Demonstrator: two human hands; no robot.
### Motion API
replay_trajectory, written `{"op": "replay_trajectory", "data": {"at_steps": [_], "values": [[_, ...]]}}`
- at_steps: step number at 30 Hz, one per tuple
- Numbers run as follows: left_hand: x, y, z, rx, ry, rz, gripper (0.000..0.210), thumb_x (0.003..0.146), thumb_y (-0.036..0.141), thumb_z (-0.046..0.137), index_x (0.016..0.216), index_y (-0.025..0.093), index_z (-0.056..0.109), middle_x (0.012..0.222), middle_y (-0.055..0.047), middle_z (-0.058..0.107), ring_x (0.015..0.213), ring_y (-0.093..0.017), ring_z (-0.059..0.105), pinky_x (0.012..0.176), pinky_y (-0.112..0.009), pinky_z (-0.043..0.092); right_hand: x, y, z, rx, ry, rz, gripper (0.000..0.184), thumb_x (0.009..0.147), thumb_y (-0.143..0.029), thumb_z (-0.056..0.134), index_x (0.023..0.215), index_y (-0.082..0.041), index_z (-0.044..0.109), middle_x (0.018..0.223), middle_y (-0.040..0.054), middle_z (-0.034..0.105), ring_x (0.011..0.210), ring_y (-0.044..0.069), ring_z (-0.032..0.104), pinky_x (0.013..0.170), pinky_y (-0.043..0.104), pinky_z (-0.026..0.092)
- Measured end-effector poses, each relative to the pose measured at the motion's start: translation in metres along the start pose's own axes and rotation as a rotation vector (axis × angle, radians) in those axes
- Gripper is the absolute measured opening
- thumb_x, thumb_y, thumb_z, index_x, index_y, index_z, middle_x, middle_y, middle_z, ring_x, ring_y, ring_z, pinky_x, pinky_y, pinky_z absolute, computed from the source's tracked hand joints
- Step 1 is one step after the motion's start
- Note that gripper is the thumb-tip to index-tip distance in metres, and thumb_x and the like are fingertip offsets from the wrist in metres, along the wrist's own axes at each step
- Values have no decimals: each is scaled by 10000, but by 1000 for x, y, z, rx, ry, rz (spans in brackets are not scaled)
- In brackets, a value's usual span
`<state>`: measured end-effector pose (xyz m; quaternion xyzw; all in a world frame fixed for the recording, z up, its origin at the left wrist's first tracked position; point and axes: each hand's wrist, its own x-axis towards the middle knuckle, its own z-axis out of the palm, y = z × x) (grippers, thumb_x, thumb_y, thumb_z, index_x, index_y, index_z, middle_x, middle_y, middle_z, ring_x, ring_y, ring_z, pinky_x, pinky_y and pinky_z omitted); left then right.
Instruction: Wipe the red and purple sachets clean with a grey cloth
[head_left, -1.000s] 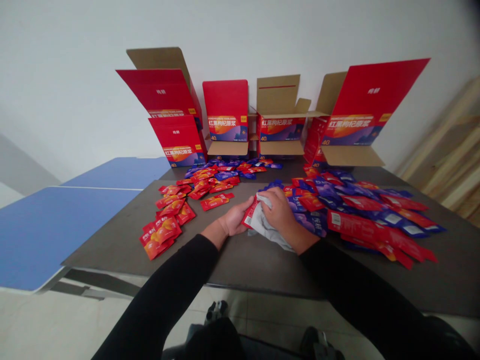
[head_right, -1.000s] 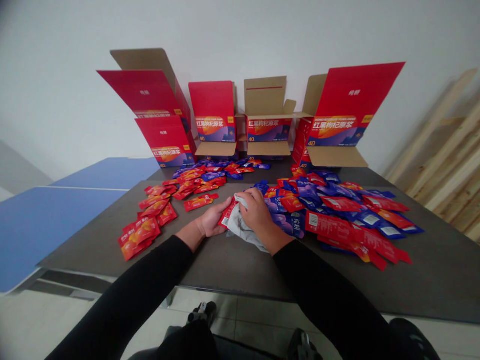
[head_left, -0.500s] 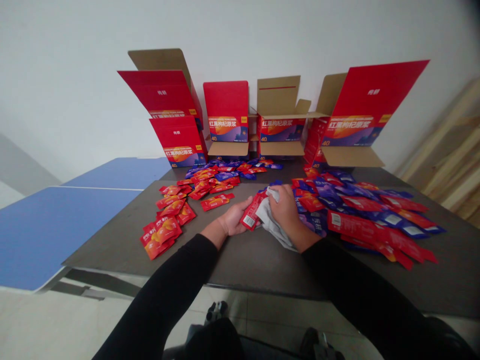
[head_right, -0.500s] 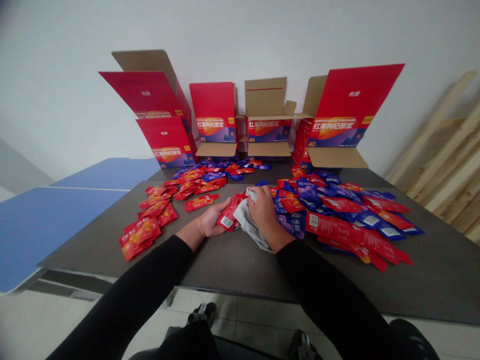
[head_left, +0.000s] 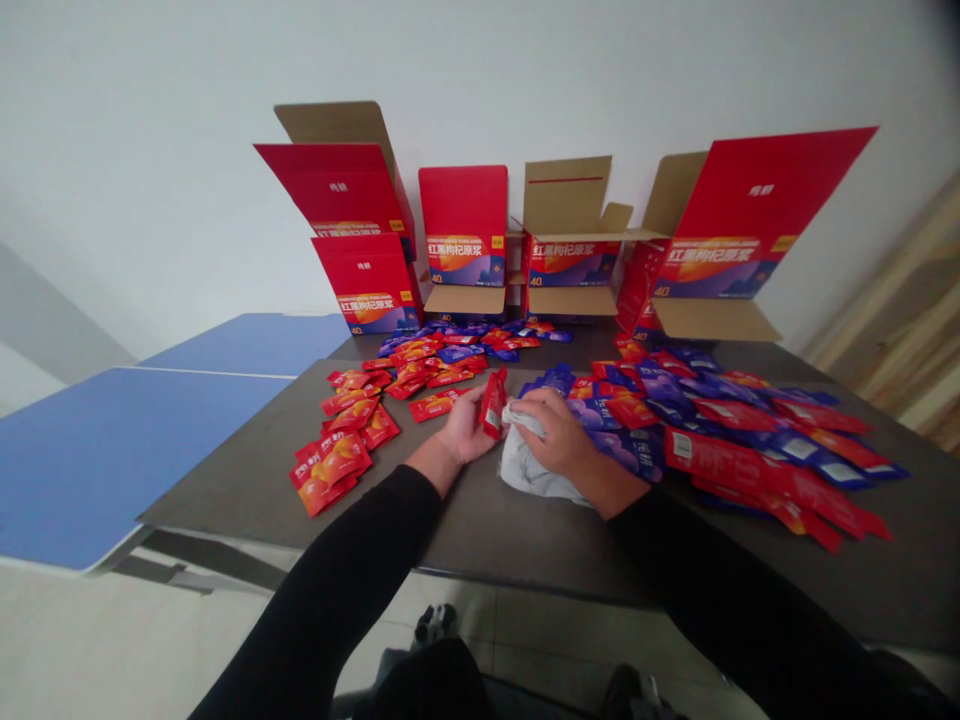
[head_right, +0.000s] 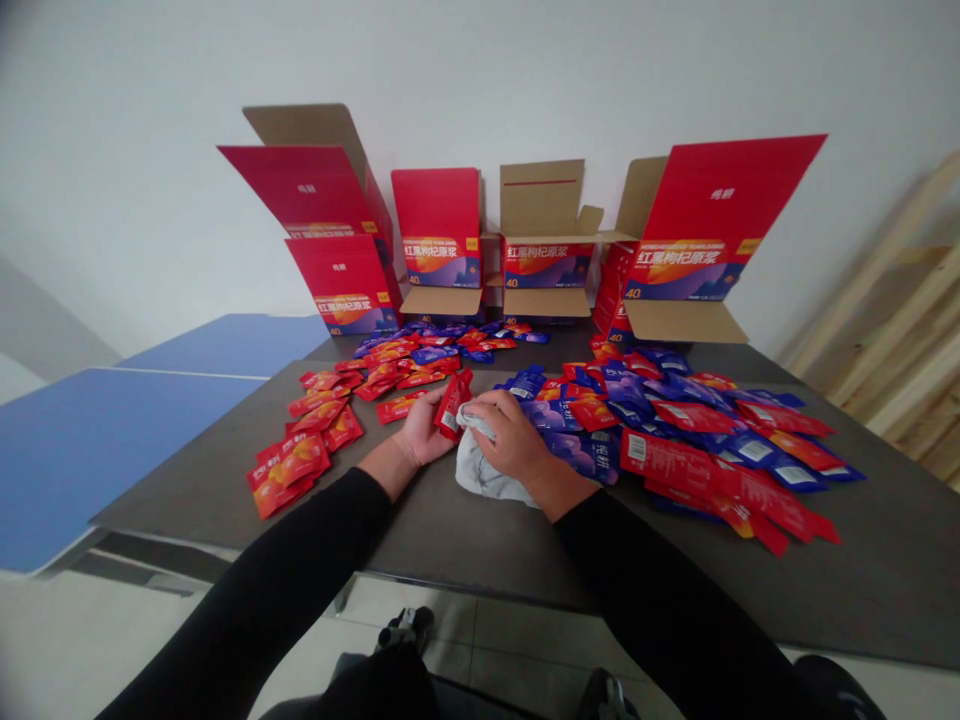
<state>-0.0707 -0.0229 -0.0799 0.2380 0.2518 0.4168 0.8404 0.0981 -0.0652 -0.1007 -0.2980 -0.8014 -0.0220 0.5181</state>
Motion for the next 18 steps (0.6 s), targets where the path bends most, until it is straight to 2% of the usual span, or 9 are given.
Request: {"op": "replay_trajectory", "data": {"at_steps": [5, 9, 15, 18], "values": [[5, -15, 0, 99, 13, -10, 344, 978, 418, 521, 753, 166, 588, 635, -21, 590, 572, -141, 584, 590, -255, 480, 1, -14, 4, 16, -113, -79, 267, 913, -155, 572, 1136, -256, 678, 1087, 71, 643, 1019, 241, 609, 899, 416, 544], [2, -25, 3, 203, 35, -8, 352, 936, 491, 589, 824, 159, 619, 695, -42, 642, 653, -182, 643, 677, -301, 517, 0, -13, 6, 2, -119, 3, 274, 895, -160, 578, 1123, -262, 690, 1059, 72, 645, 1004, 252, 598, 890, 439, 544], [-5, -32, 15, 350, 41, 38, 269, 872, 397, 696, 912, 132, 673, 801, -74, 712, 726, -200, 687, 737, -317, 530, 1, 1, 6, -76, 67, 199, 252, 886, -170, 559, 1092, -238, 689, 1049, 78, 626, 999, 249, 603, 911, 430, 540], [-5, -34, 14, 394, -2, 56, 294, 887, 419, 683, 929, 128, 680, 766, -60, 701, 675, -172, 672, 687, -284, 529, 3, 9, 5, -108, 166, 337, 202, 899, -216, 560, 1059, -213, 684, 1031, 81, 626, 993, 246, 609, 922, 428, 535]]}}
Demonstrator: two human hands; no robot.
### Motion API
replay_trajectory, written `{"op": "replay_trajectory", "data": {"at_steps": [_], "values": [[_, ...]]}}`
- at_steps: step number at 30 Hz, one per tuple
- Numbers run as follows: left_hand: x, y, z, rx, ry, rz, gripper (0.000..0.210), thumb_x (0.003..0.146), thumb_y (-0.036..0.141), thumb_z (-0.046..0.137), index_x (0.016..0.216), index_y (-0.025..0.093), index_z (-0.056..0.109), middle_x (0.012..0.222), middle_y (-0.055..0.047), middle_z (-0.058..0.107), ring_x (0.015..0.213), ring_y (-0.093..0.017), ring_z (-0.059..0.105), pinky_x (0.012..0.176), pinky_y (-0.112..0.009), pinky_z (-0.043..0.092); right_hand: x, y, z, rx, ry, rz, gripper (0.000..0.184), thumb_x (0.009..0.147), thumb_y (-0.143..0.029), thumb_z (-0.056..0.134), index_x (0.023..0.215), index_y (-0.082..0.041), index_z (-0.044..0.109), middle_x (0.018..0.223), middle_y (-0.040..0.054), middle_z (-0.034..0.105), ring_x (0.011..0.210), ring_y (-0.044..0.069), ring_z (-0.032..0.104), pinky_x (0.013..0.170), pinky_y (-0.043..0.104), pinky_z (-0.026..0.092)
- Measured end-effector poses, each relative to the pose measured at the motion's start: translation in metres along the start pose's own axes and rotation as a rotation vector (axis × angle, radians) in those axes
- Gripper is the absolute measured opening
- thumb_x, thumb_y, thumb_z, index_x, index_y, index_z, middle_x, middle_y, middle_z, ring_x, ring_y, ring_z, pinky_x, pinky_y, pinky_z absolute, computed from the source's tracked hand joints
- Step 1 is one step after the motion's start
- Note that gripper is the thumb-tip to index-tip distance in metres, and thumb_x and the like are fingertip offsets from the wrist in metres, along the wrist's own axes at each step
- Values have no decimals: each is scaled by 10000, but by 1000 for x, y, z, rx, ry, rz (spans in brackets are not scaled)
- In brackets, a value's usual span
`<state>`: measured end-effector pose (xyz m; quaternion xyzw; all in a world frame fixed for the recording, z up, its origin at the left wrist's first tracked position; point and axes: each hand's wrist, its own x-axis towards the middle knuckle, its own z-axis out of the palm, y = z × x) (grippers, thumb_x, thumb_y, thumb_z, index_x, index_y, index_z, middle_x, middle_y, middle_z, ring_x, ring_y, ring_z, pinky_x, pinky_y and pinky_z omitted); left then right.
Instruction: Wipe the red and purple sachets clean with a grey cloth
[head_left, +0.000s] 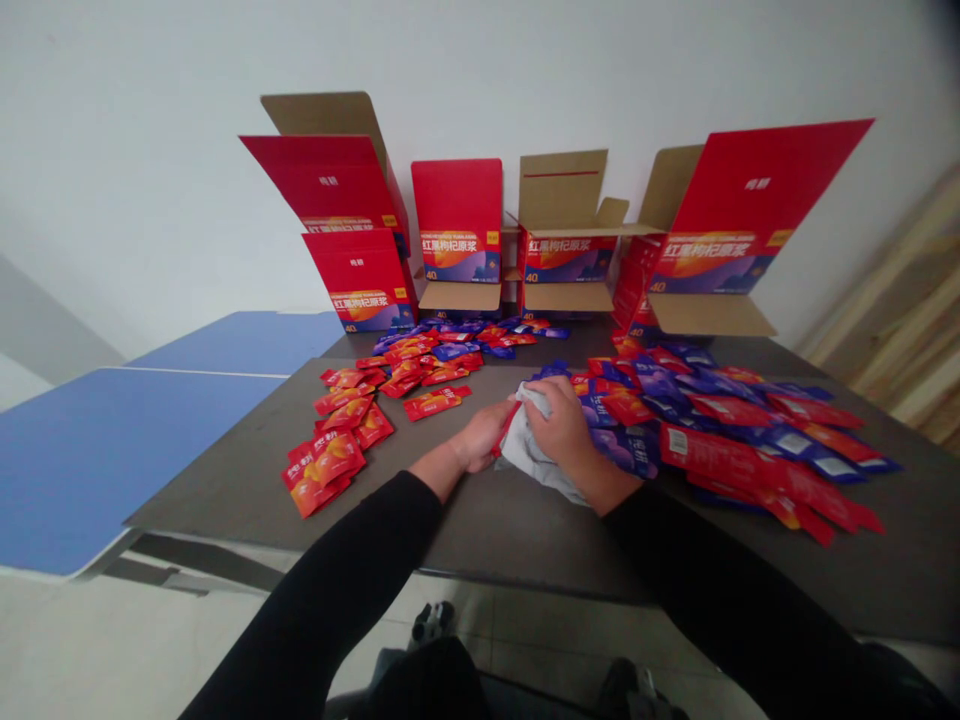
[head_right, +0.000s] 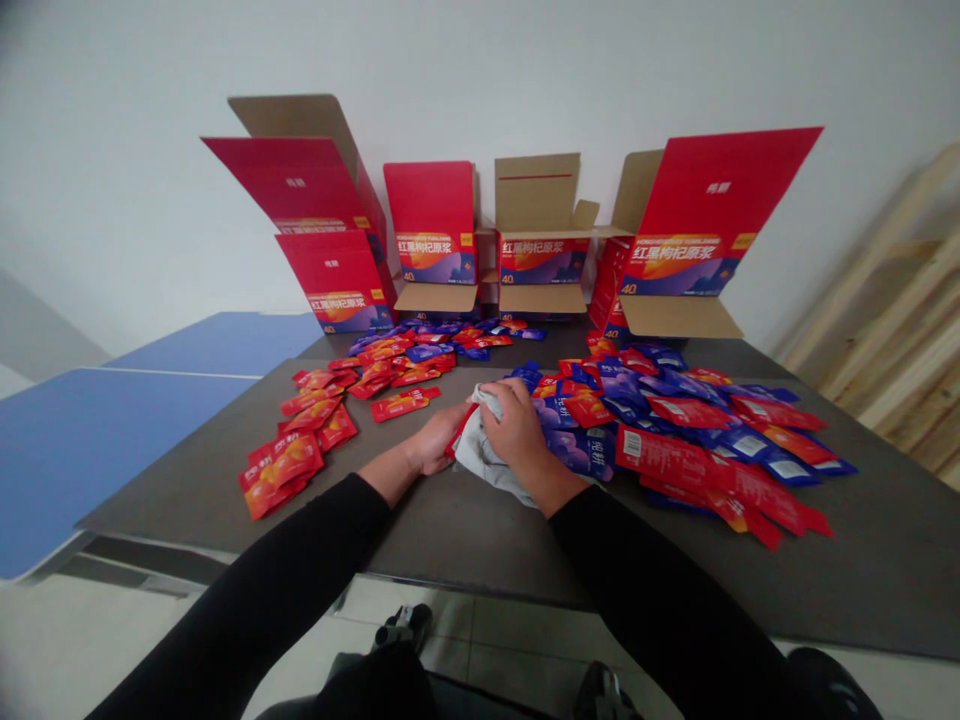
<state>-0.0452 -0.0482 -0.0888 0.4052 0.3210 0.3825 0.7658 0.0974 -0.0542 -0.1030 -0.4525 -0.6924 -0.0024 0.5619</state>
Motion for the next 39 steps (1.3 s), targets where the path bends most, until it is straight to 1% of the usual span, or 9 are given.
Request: {"op": "replay_trajectory", "data": {"at_steps": [4, 6, 8, 14, 19, 24, 30, 32, 39], "values": [[2, 1, -6, 69, -41, -46, 352, 932, 465, 610, 802, 138, 629, 545, 16, 540, 407, -81, 466, 395, -178, 349, 6, 11, 0, -8, 90, 129, 157, 903, -279, 574, 1000, -206, 674, 982, 85, 634, 977, 254, 607, 917, 437, 526], [2, 4, -9, 46, -58, -80, 313, 946, 408, 586, 782, 142, 607, 526, 30, 491, 378, -64, 408, 340, -155, 263, 8, 16, 0, -9, 126, 175, 150, 895, -298, 581, 981, -211, 667, 974, 84, 636, 964, 256, 607, 916, 443, 521], [3, 10, -11, -45, -43, -98, 235, 954, 319, 554, 819, 137, 618, 564, 20, 509, 402, -66, 443, 335, -147, 280, 9, 21, 0, -7, 152, 203, 148, 887, -307, 583, 971, -213, 660, 971, 84, 639, 958, 258, 608, 915, 448, 517], [6, 29, -15, -330, 120, -30, 157, 949, 129, 513, 881, 100, 652, 683, -46, 654, 544, -103, 628, 551, -187, 540, 9, 17, -3, -13, 152, 171, 140, 888, -306, 580, 965, -214, 653, 962, 81, 643, 964, 258, 611, 915, 445, 517], [7, 35, -22, -460, 223, 50, 185, 936, 135, 568, 1098, 121, 656, 813, -60, 726, 649, -121, 698, 670, -199, 575, 5, 5, -6, 19, 73, 41, 133, 897, -282, 582, 996, -240, 659, 979, 61, 648, 967, 249, 621, 920, 447, 529], [9, 32, -28, -445, 125, 85, 343, 943, 187, 557, 1283, 159, 592, 1022, -107, 737, 850, -196, 743, 799, -325, 595, -1, -2, -7, 77, -45, -150, 190, 888, -235, 606, 1068, -250, 666, 1015, 66, 652, 975, 250, 628, 893, 450, 547], [10, 25, -21, -411, 34, 121, 311, 957, 283, 587, 1245, 166, 588, 1063, -104, 723, 906, -195, 725, 889, -358, 561, -4, -3, -3, 126, -359, -362, 227, 932, -159, 550, 1038, -264, 721, 1068, 52, 714, 990, 241, 641, 889, 437, 551], [8, 25, -17, -382, 10, 150, 283, 952, 289, 604, 1211, 175, 592, 1064, -94, 720, 920, -191, 718, 897, -356, 554, -3, -1, -1, 142, -406, -429, 262, 940, -131, 520, 1017, -255, 737, 1073, 47, 729, 977, 232, 646, 877, 427, 556], [5, 21, -17, -289, -69, 155, 179, 961, 262, 589, 1106, 169, 638, 1010, -78, 720, 875, -179, 709, 879, -328, 549, -2, 4, 0, 46, -346, -313, 305, 919, -117, 509, 1038, -259, 751, 1042, 55, 730, 965, 235, 633, 888, 441, 555]]}}
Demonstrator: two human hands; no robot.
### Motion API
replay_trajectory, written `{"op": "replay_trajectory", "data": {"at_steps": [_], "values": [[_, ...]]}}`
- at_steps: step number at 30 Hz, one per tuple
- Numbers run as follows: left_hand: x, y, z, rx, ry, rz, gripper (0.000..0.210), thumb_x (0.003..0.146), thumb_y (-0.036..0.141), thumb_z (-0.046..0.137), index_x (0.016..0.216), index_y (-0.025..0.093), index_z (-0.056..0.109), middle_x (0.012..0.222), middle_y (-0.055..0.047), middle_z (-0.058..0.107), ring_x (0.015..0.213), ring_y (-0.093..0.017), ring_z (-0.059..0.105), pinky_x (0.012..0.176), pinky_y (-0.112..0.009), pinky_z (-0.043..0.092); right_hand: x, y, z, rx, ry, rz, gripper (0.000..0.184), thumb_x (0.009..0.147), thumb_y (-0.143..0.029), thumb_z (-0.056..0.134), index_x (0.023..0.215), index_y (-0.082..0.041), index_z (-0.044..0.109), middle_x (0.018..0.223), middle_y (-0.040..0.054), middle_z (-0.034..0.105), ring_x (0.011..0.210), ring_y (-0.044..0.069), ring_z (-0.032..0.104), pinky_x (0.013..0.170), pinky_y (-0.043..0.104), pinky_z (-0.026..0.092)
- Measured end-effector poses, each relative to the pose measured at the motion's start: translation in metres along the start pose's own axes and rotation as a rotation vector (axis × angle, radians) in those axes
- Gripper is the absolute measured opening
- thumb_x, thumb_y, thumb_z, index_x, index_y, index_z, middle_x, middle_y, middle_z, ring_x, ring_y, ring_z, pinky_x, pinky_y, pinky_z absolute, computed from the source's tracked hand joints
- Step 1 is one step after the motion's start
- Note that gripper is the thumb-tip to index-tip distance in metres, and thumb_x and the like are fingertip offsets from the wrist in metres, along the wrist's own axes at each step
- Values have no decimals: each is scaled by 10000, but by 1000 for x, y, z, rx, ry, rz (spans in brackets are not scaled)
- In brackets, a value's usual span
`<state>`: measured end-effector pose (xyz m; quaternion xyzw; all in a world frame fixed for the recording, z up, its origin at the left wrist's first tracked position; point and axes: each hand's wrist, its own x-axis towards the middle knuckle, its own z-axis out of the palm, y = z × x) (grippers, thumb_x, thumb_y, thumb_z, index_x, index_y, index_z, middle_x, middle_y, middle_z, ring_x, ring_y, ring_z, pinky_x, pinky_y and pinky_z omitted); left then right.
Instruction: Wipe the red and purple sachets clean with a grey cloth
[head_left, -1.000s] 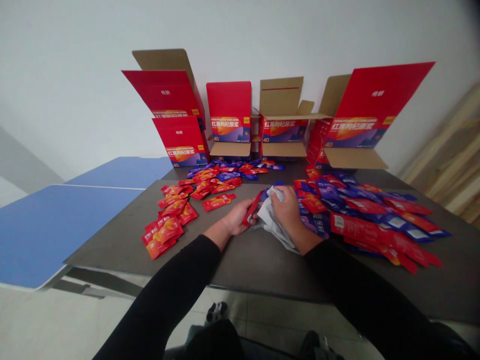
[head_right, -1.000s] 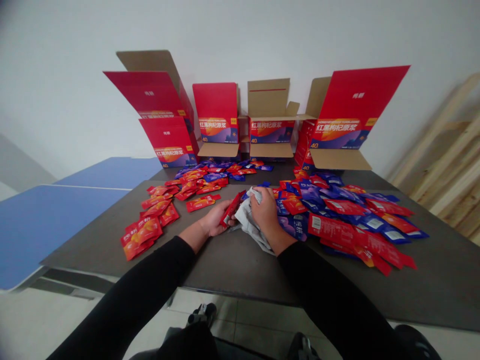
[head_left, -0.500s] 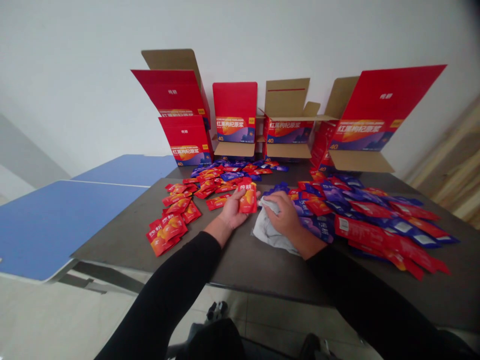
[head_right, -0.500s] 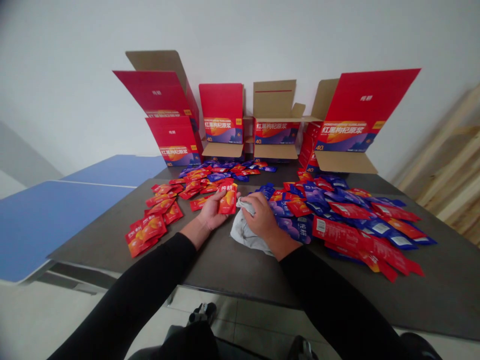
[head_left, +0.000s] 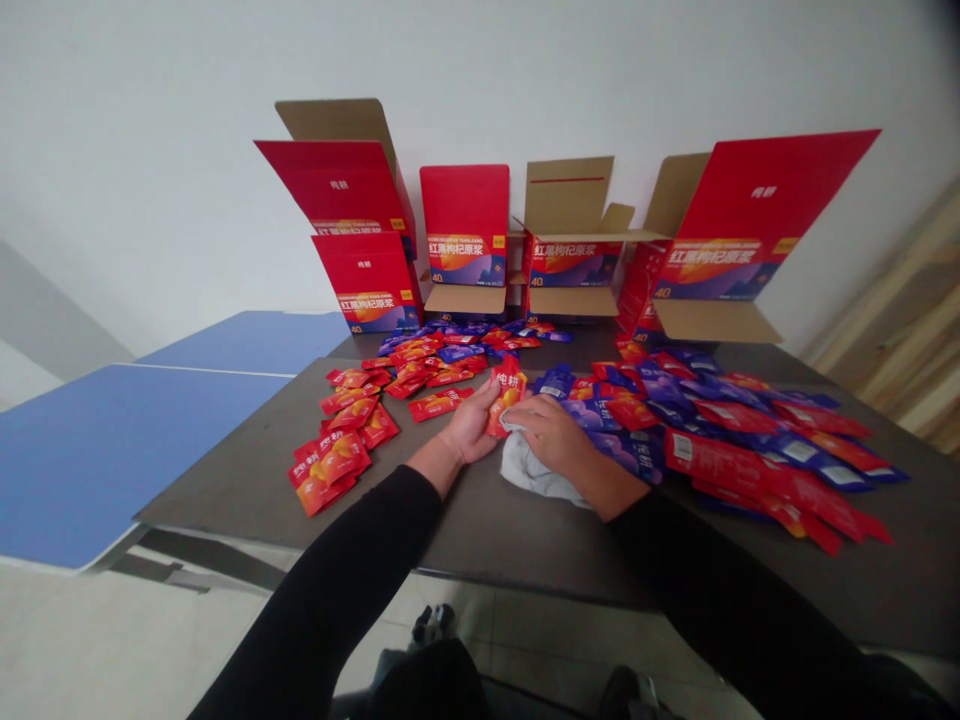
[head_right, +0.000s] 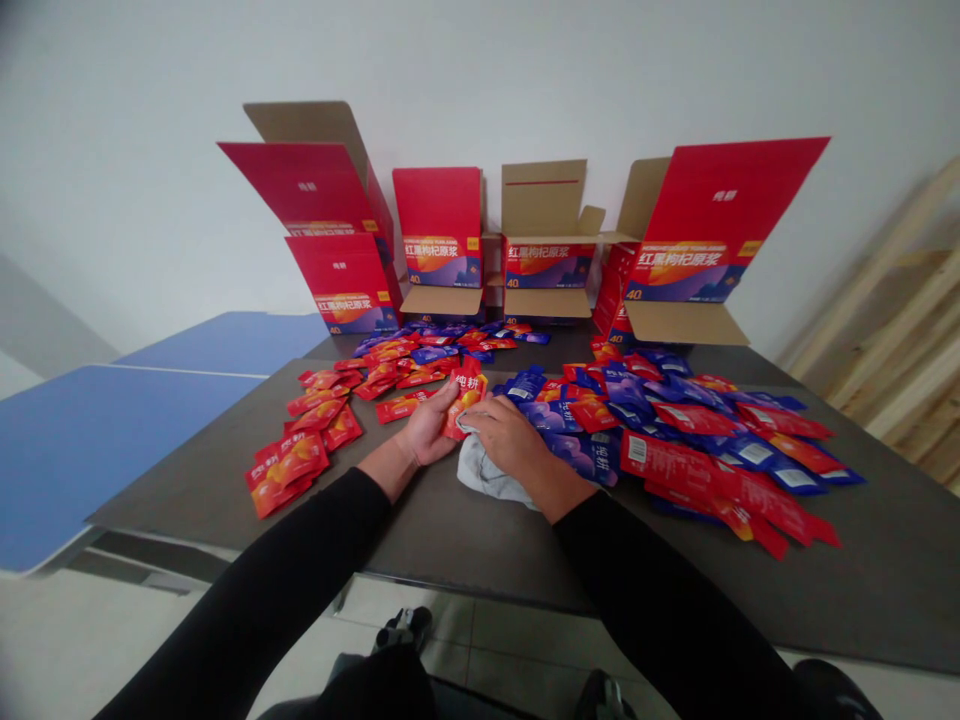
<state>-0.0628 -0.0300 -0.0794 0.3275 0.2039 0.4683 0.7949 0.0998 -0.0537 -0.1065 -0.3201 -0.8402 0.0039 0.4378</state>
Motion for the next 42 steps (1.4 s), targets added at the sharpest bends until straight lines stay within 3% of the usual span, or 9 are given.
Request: {"op": "replay_trajectory", "data": {"at_steps": [3, 10, 16, 27, 31, 36, 42], "values": [[0, -4, -3, 33, -25, -18, 170, 950, 261, 607, 1083, 165, 653, 966, -75, 723, 822, -181, 711, 865, -335, 554, -1, 1, -2, -46, 40, 65, 289, 916, -142, 529, 1067, -258, 746, 1048, 67, 709, 983, 249, 620, 903, 446, 545], [-5, -8, 2, 104, -69, -51, 261, 940, 233, 617, 1180, 144, 665, 1055, -117, 726, 963, -231, 717, 908, -363, 553, -1, 12, -2, -99, 219, 195, 284, 894, -138, 531, 1073, -236, 728, 990, 75, 651, 949, 249, 609, 875, 442, 546], [-5, -10, 1, 159, -92, -54, 325, 923, 247, 644, 1227, 134, 660, 1105, -142, 724, 936, -242, 723, 864, -356, 565, -1, 18, -4, -138, 276, 283, 231, 894, -187, 553, 1060, -210, 711, 1000, 91, 638, 959, 252, 614, 890, 436, 542], [0, -5, -5, 79, -36, -140, 317, 956, 249, 579, 1254, 147, 619, 1087, -133, 726, 889, -235, 730, 855, -394, 572, 5, 21, -13, -154, 427, 443, 190, 897, -257, 553, 1008, -189, 691, 993, 107, 627, 970, 270, 610, 941, 477, 523], [4, 2, -5, -83, 49, -191, 380, 998, 341, 498, 1241, 79, 624, 1043, -153, 728, 936, -225, 722, 922, -366, 545, 1, 9, -12, -137, 379, 244, 252, 849, -190, 570, 1072, -206, 687, 1071, 106, 590, 1037, 266, 603, 961, 468, 534], [3, 8, -5, -155, 20, -249, 483, 994, 453, 460, 1176, 58, 669, 960, -151, 729, 885, -244, 716, 849, -364, 553, -1, -10, -7, -3, 51, -163, 341, 896, -109, 530, 1172, -249, 674, 1128, 79, 647, 1066, 231, 619, 953, 411, 546], [0, 3, -3, -107, 12, -335, 558, 950, 601, 490, 1054, 96, 703, 820, -116, 710, 796, -244, 703, 709, -326, 540, 2, -17, -1, -24, 2, -280, 260, 968, -137, 521, 1087, -245, 724, 1073, 59, 709, 995, 205, 640, 890, 378, 562]]}}
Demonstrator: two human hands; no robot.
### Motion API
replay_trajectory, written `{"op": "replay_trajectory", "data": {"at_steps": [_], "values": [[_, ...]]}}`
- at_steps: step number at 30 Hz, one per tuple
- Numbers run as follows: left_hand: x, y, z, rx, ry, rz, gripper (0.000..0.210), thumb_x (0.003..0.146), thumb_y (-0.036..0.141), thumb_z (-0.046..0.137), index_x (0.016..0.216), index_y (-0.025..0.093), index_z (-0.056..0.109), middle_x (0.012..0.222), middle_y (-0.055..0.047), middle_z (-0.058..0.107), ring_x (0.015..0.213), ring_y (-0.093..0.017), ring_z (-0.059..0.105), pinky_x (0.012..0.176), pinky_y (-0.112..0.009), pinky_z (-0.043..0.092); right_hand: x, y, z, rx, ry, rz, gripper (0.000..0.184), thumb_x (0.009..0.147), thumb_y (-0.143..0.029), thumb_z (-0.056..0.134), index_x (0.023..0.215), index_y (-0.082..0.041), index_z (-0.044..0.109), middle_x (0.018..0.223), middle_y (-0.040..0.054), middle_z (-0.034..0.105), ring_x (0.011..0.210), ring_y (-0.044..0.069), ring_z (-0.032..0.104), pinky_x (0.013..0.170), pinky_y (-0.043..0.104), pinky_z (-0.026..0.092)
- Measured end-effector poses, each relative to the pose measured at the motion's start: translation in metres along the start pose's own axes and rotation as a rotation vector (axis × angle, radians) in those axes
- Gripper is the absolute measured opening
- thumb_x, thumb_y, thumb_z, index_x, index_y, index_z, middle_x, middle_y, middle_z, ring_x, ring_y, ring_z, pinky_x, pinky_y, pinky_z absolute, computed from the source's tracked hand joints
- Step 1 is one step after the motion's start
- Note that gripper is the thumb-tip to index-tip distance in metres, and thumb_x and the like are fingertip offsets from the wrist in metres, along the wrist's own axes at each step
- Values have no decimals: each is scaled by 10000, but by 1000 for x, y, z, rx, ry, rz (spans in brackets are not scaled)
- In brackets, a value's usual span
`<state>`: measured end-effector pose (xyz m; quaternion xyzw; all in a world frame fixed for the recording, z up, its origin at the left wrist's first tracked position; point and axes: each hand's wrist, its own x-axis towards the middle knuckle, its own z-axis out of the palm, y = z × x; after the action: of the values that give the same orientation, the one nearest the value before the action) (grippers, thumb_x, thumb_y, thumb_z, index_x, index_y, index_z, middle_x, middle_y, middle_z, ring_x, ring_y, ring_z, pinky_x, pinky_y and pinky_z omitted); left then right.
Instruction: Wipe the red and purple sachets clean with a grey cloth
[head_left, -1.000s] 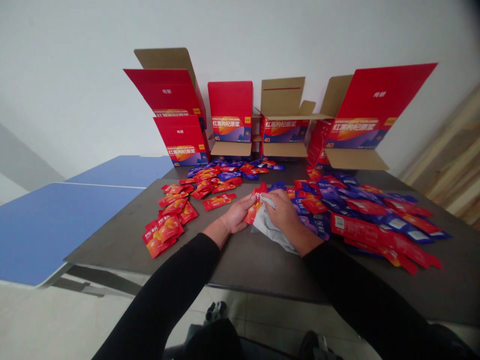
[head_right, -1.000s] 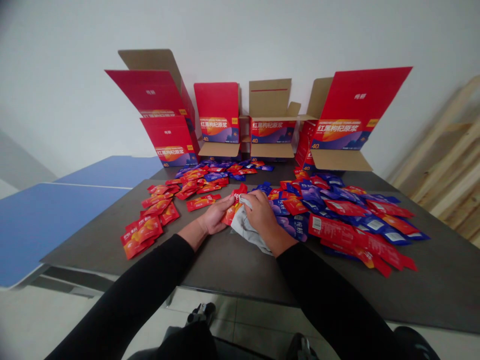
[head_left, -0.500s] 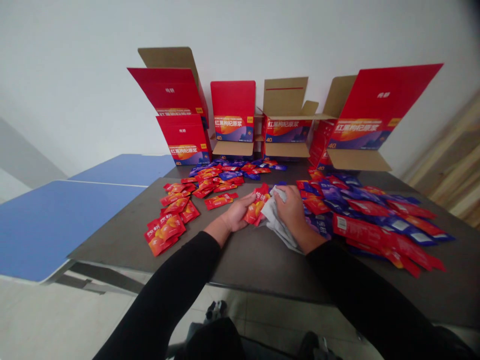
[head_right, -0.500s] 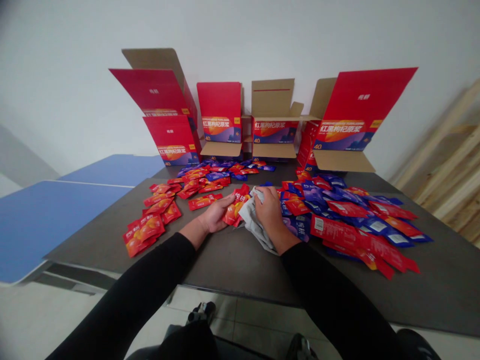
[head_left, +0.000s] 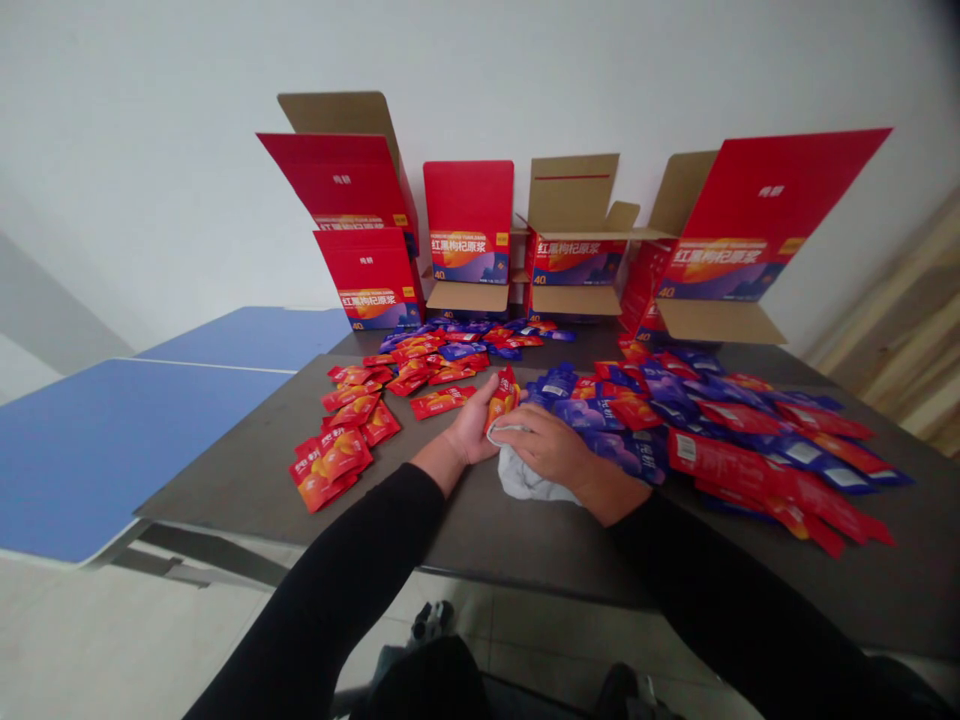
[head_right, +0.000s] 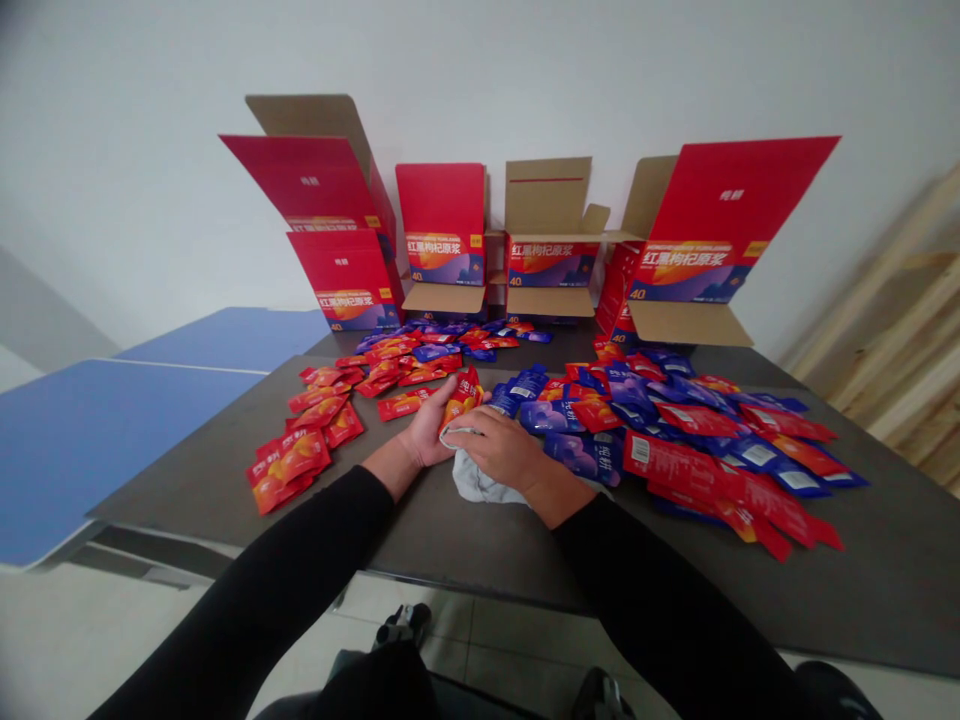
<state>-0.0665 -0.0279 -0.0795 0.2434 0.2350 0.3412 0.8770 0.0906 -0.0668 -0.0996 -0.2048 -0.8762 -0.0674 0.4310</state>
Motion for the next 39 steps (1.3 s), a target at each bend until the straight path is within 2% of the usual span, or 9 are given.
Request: {"op": "replay_trajectory", "data": {"at_steps": [4, 8, 12, 16, 20, 23, 27, 30, 39], "values": [[-5, -5, 8, 29, -48, -35, 673, 935, 705, 417, 1035, 101, 695, 825, -120, 710, 806, -257, 708, 768, -361, 547, 0, -2, 2, -25, 27, 29, 253, 971, -144, 527, 1072, -242, 737, 1060, 73, 701, 977, 212, 624, 873, 382, 554], [-9, -10, 15, 59, -52, -9, 723, 939, 730, 358, 1197, 125, 659, 960, -137, 730, 897, -274, 719, 854, -399, 538, -1, 1, 3, -47, 65, 110, 265, 957, -134, 526, 1059, -249, 741, 1052, 69, 687, 953, 216, 616, 861, 387, 546], [-8, -17, 17, 107, -62, -9, 763, 915, 751, 395, 1382, 172, 566, 1136, -150, 716, 1011, -291, 706, 933, -432, 514, -4, 8, 5, -77, 115, 253, 303, 929, -120, 531, 1116, -251, 729, 1051, 76, 674, 971, 234, 614, 855, 399, 551], [-5, -23, 15, 175, -89, 93, 667, 937, 616, 533, 1507, 282, 441, 1270, -106, 678, 1066, -252, 693, 974, -405, 503, -6, 16, 6, -88, 203, 405, 312, 911, -130, 526, 1129, -247, 715, 1056, 82, 656, 1012, 236, 620, 905, 403, 548], [-3, -26, 8, 291, -117, 139, 756, 849, 270, 730, 1532, 293, 408, 1174, -69, 717, 915, -190, 722, 863, -299, 544, -7, 23, 4, -76, 301, 601, 283, 905, -194, 531, 1117, -246, 711, 1033, 76, 645, 995, 238, 628, 917, 406, 552], [-3, -25, 3, 331, -145, 133, 825, 764, 130, 743, 1520, 257, 438, 1034, -55, 743, 794, -180, 727, 768, -269, 557, -7, 26, 2, -90, 340, 676, 257, 902, -230, 530, 1082, -236, 714, 1008, 78, 643, 978, 243, 632, 917, 422, 553], [-2, -23, 0, 337, -136, 122, 755, 767, 119, 718, 1480, 236, 499, 860, -36, 743, 688, -186, 722, 683, -267, 564, -7, 28, 1, -97, 350, 677, 246, 887, -228, 533, 1060, -225, 708, 1012, 87, 641, 988, 253, 626, 936, 445, 545], [-3, -21, -1, 336, -128, 118, 723, 780, 123, 723, 1464, 232, 518, 798, -32, 737, 694, -199, 730, 680, -271, 571, -7, 29, 1, -95, 358, 694, 249, 886, -227, 526, 1062, -223, 701, 1015, 91, 637, 999, 266, 618, 945, 467, 538], [-9, -12, -7, 358, -122, 83, 673, 785, 121, 718, 1431, 196, 549, 906, -73, 757, 786, -222, 746, 718, -291, 585, -6, 33, -1, -97, 423, 757, 195, 883, -220, 545, 1008, -211, 694, 990, 92, 646, 992, 255, 620, 949, 430, 531]]}}
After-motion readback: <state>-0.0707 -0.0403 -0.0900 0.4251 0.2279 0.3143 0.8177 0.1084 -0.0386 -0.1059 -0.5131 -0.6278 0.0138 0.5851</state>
